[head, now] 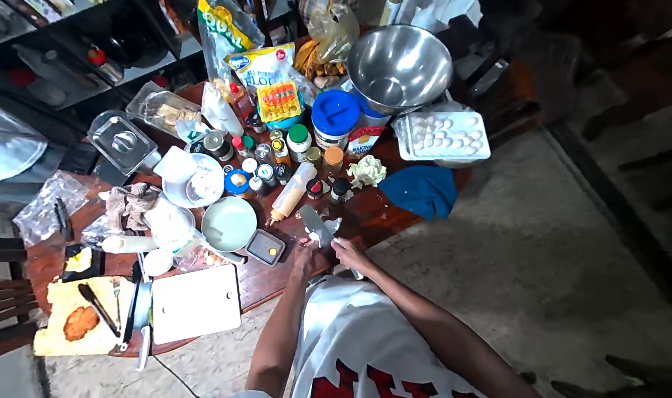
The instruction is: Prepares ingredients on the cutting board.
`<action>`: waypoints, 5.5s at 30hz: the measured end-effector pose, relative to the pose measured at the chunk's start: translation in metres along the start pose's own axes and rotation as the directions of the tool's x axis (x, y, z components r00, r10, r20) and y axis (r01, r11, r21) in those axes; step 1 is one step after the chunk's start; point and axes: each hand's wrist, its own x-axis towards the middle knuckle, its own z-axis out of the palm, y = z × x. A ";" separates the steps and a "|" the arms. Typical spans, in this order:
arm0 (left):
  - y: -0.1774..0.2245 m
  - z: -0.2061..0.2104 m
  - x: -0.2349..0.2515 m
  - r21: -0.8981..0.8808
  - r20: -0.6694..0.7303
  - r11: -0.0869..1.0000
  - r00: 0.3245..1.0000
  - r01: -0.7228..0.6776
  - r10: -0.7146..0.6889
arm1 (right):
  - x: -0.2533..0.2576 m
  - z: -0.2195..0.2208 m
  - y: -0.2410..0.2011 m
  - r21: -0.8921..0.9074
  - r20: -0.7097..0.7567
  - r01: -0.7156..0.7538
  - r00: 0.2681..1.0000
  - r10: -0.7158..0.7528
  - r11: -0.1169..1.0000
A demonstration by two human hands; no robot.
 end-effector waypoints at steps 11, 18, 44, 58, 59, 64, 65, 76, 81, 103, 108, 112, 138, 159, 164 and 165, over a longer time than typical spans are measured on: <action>0.008 0.020 0.028 -0.059 -0.073 0.997 0.997 -0.041 0.036 | -0.051 -0.080 0.020 -0.144 0.147 -0.086 0.983 0.107 0.986; 0.035 0.026 -0.002 0.739 -0.109 0.670 0.969 -0.068 0.219 | -0.108 -0.167 0.087 -0.271 -0.098 -0.115 0.991 0.092 0.956; 0.024 0.413 0.147 0.784 -0.477 0.587 0.802 0.203 0.360 | -0.074 -0.387 0.190 -0.318 -0.141 -0.125 0.986 0.084 0.940; -0.023 0.285 -0.076 -0.318 0.191 0.927 0.945 -0.198 0.267 | -0.019 -0.382 0.114 -0.284 -0.232 0.310 0.896 -0.379 0.907; -0.029 0.276 -0.090 -0.414 0.199 0.892 0.938 -0.183 0.285 | -0.016 -0.376 0.108 -0.310 -0.222 0.347 0.879 -0.422 0.885; -0.049 0.229 -0.133 -0.677 0.230 0.712 0.866 -0.186 0.445 | -0.009 -0.335 0.072 -0.448 -0.090 0.492 0.806 -0.585 0.746; -0.052 0.218 -0.140 -0.693 0.212 0.692 0.861 -0.201 0.462 | -0.011 -0.325 0.065 -0.475 -0.055 0.496 0.807 -0.587 0.727; -0.084 0.059 -0.235 -0.604 -0.224 0.689 0.915 -0.400 0.335 | -0.034 -0.146 0.052 -0.557 0.226 0.658 0.707 -0.670 0.506; -0.106 -0.030 -0.270 -0.607 -0.437 0.646 0.873 -0.464 0.217 | -0.027 -0.053 0.068 -0.610 0.351 0.654 0.729 -0.588 0.447; -0.012 -0.238 -0.238 -0.371 -0.576 0.773 0.780 -0.514 0.243 | 0.066 0.137 0.041 -0.788 0.371 0.579 0.716 -0.591 0.207; 0.020 -0.271 -0.211 -0.268 -0.534 0.855 0.807 -0.445 0.253 | 0.033 0.199 -0.058 -0.371 0.451 0.511 0.829 -0.330 0.775; 0.040 -0.288 -0.199 -0.146 -0.444 0.888 0.831 -0.436 0.335 | 0.018 0.266 -0.123 -0.094 0.673 0.446 0.687 -0.273 0.890; 0.122 -0.445 -0.180 -0.115 -0.090 0.961 0.966 -0.251 0.242 | 0.000 0.415 -0.161 0.390 0.575 -0.164 0.812 -0.101 0.906; 0.138 -0.468 -0.160 0.309 -0.291 0.928 0.908 -0.209 0.302 | 0.004 0.444 -0.159 0.186 0.296 0.300 0.891 -0.345 0.935; 0.135 -0.453 -0.157 0.431 -0.252 0.853 0.868 -0.294 0.427 | -0.002 0.454 -0.174 -0.045 0.102 0.260 0.962 -0.254 0.965; 0.135 -0.449 -0.156 0.448 -0.264 0.845 0.860 -0.291 0.436 | 0.000 0.455 -0.175 -0.059 0.071 0.260 0.964 -0.256 0.964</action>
